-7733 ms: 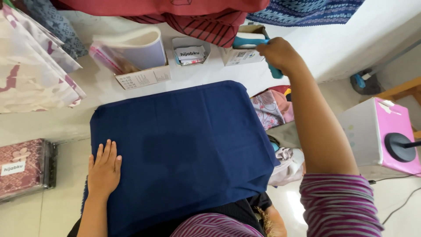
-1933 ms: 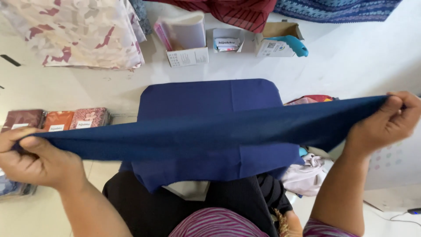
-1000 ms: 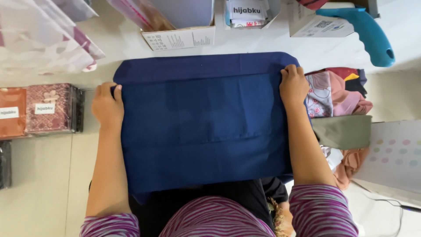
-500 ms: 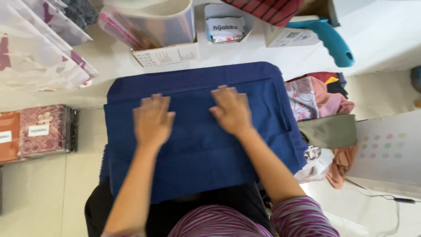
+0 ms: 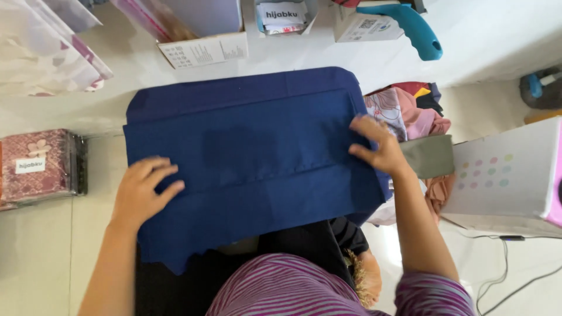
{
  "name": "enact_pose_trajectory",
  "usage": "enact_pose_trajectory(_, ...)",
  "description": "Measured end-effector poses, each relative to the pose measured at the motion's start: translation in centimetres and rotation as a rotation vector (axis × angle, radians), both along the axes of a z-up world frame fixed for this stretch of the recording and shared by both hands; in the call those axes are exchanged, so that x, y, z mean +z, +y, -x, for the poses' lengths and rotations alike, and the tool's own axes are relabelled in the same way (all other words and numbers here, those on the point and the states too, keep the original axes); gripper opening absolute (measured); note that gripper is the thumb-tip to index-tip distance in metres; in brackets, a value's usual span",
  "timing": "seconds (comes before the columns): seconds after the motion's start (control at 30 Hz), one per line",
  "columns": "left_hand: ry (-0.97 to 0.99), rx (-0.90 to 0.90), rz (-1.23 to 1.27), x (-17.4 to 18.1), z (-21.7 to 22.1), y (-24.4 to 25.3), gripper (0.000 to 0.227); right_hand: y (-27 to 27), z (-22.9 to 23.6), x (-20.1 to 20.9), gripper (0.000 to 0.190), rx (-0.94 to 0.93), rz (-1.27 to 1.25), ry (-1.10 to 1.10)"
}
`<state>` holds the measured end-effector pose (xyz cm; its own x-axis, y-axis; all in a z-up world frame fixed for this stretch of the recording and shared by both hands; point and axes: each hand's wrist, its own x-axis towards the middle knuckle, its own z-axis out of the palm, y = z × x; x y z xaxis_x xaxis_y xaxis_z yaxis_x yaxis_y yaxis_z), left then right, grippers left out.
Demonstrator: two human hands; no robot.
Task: The person is cleaning a dark blue hijab by smoothing it out and using a lint roller to remove debris before folding it.
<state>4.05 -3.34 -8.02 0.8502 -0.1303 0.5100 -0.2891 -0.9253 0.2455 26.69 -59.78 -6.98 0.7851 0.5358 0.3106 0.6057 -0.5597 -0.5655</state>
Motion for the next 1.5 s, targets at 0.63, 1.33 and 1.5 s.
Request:
enact_pose_trajectory(0.63,0.081,-0.013,-0.473,-0.3,3.5,1.3,0.015,1.2,0.5,-3.4,0.029,0.138,0.386,-0.655)
enact_pose_trajectory(1.33,0.355,0.142,-0.254,3.5,-1.6,4.4,0.013,1.4,-5.5,-3.2,0.011,0.107,0.171,-0.344)
enact_pose_trajectory(1.5,-0.076,0.332,-0.421,7.9,-7.7,6.7,0.013,3.3,-13.4,-1.8,0.016,-0.195,0.269,-0.842)
